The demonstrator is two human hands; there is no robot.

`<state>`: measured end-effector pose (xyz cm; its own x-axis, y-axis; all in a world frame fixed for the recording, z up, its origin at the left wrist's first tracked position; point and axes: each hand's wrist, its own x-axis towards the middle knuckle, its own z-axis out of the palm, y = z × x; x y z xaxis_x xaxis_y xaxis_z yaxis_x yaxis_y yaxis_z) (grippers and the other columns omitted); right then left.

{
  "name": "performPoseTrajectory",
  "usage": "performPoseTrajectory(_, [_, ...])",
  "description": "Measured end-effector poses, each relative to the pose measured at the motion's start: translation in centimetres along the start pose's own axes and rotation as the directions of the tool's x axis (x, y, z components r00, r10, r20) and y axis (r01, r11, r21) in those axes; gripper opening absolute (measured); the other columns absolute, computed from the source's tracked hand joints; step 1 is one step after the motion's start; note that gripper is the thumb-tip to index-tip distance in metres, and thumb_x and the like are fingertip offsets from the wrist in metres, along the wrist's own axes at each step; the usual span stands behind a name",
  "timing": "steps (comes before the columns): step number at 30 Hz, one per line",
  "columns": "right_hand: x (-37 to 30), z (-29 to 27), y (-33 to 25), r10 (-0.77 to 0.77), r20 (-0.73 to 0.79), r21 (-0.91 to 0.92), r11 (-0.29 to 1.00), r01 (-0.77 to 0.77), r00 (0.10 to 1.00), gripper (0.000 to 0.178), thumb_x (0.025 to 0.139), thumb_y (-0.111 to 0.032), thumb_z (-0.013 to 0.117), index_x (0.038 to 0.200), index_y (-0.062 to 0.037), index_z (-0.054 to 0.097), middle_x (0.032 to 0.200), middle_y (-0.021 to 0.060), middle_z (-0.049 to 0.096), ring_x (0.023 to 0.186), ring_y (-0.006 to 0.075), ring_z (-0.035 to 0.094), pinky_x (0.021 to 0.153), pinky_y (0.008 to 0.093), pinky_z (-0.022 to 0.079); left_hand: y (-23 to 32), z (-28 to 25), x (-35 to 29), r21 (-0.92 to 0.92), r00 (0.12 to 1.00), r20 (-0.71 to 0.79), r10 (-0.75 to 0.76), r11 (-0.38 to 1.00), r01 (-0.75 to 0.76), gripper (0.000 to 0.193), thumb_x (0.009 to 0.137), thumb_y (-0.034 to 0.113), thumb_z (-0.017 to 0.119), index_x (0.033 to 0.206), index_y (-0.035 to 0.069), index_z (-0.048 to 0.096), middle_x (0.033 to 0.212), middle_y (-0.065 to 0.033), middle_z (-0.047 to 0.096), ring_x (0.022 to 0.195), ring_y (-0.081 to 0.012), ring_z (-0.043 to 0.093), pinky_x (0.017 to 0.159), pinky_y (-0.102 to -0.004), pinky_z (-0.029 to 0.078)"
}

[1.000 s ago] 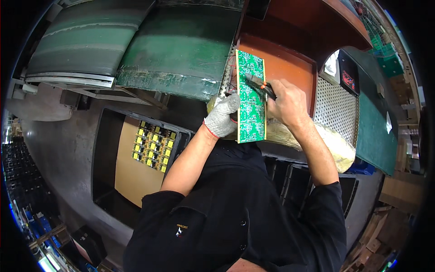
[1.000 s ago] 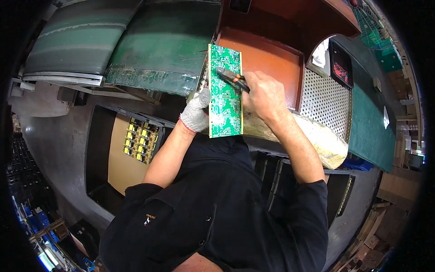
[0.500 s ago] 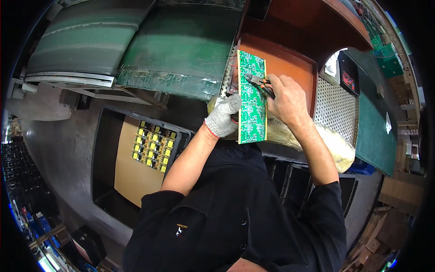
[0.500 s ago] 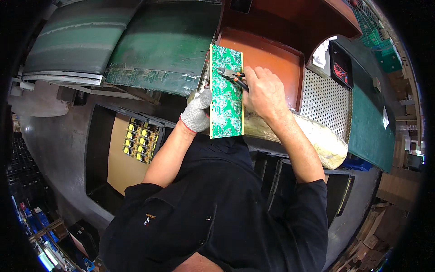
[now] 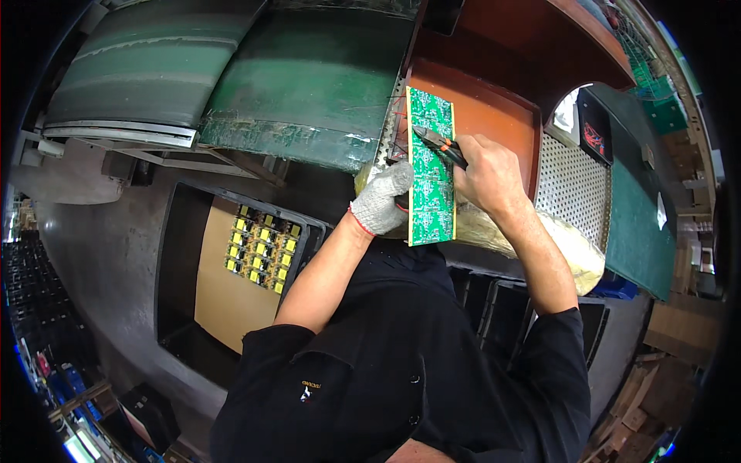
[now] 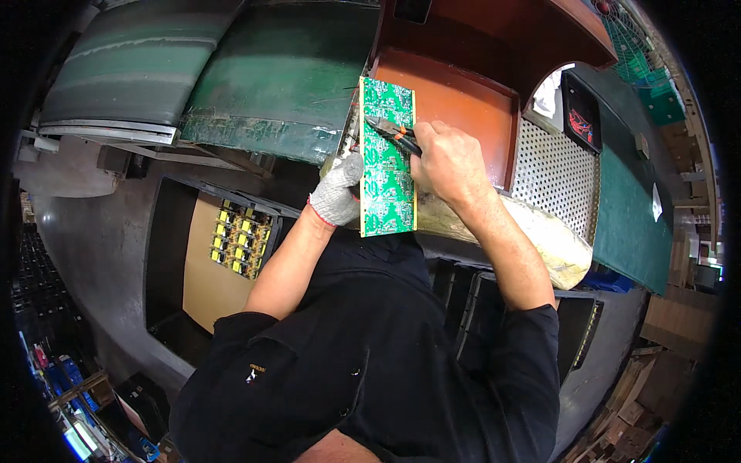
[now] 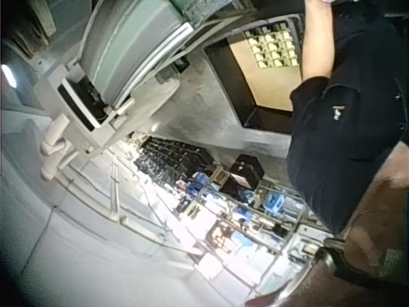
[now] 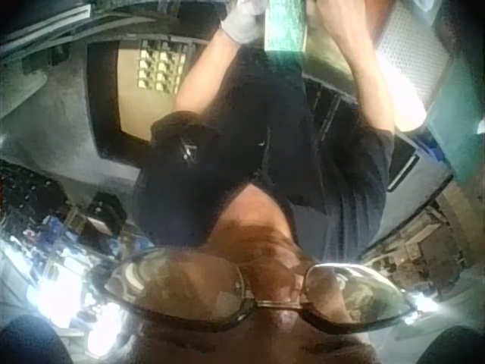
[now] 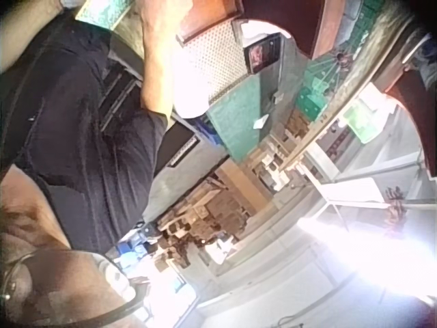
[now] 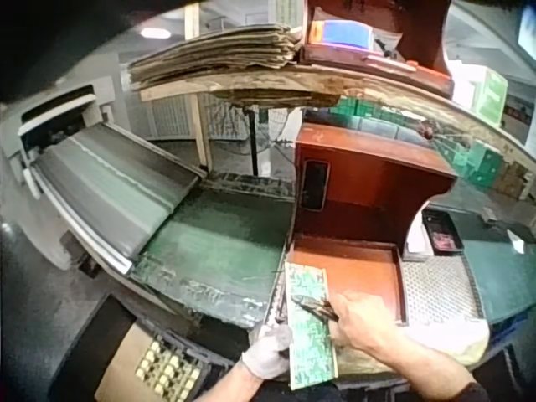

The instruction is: Trimming and inspecting printed circuit boards at a manual assembly station.

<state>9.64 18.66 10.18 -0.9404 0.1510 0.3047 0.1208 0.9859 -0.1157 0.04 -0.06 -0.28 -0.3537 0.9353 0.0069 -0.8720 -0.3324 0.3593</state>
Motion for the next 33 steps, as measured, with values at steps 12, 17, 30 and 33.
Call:
performPoseTrajectory(12, [0.5,-0.3,-0.9,0.02,-0.009,-0.027,0.999,-0.021,1.0,0.024,0.077,-0.009,0.071,0.101,-0.0043,0.065,0.089,0.0127,0.068,0.078,0.0321,0.068,0.07,0.0427,0.056,-0.4,-0.7,0.1,0.038,1.0,-0.029,0.013,0.999,-0.012,0.047,0.098,0.016,0.069,0.142,0.003,0.062,0.131,-0.015,0.074,0.115,-0.0285,0.074,0.104,-0.0438,0.059])
performPoseTrajectory(17, [0.7,0.5,-0.1,0.08,0.027,0.033,0.996,-0.081,0.996,0.027,0.077,-0.008,0.071,0.104,-0.0052,0.066,0.088,0.0124,0.067,0.078,0.0312,0.068,0.07,0.0425,0.056,-0.4,-0.9,0.0,0.061,0.999,-0.012,0.032,0.998,-0.031,0.046,0.1,0.016,0.067,0.143,0.003,0.061,0.132,-0.0144,0.073,0.115,-0.0282,0.074,0.103,-0.0429,0.059])
performPoseTrajectory(30, [1.4,0.4,0.4,0.007,-0.1,0.067,0.998,0.0,0.995,0.029,0.08,-0.012,0.073,0.108,-0.0059,0.069,0.09,0.0116,0.068,0.079,0.0319,0.068,0.069,0.0418,0.056,0.1,0.6,-0.1,0.054,1.0,-0.015,-0.003,0.999,0.003,0.053,0.099,0.017,0.069,0.149,0.004,0.057,0.136,-0.0147,0.072,0.118,-0.029,0.073,0.104,-0.0452,0.059])
performPoseTrajectory(33, [1.5,0.0,0.7,0.052,-0.081,0.119,0.992,-0.042,0.995,0.028,0.082,-0.013,0.073,0.109,-0.0062,0.069,0.09,0.0119,0.067,0.079,0.0322,0.068,0.07,0.0421,0.056,0.1,0.3,-0.1,0.061,1.0,-0.019,-0.006,0.998,0.007,0.055,0.098,0.018,0.07,0.15,0.005,0.056,0.137,-0.0148,0.071,0.119,-0.0293,0.073,0.105,-0.0456,0.059])
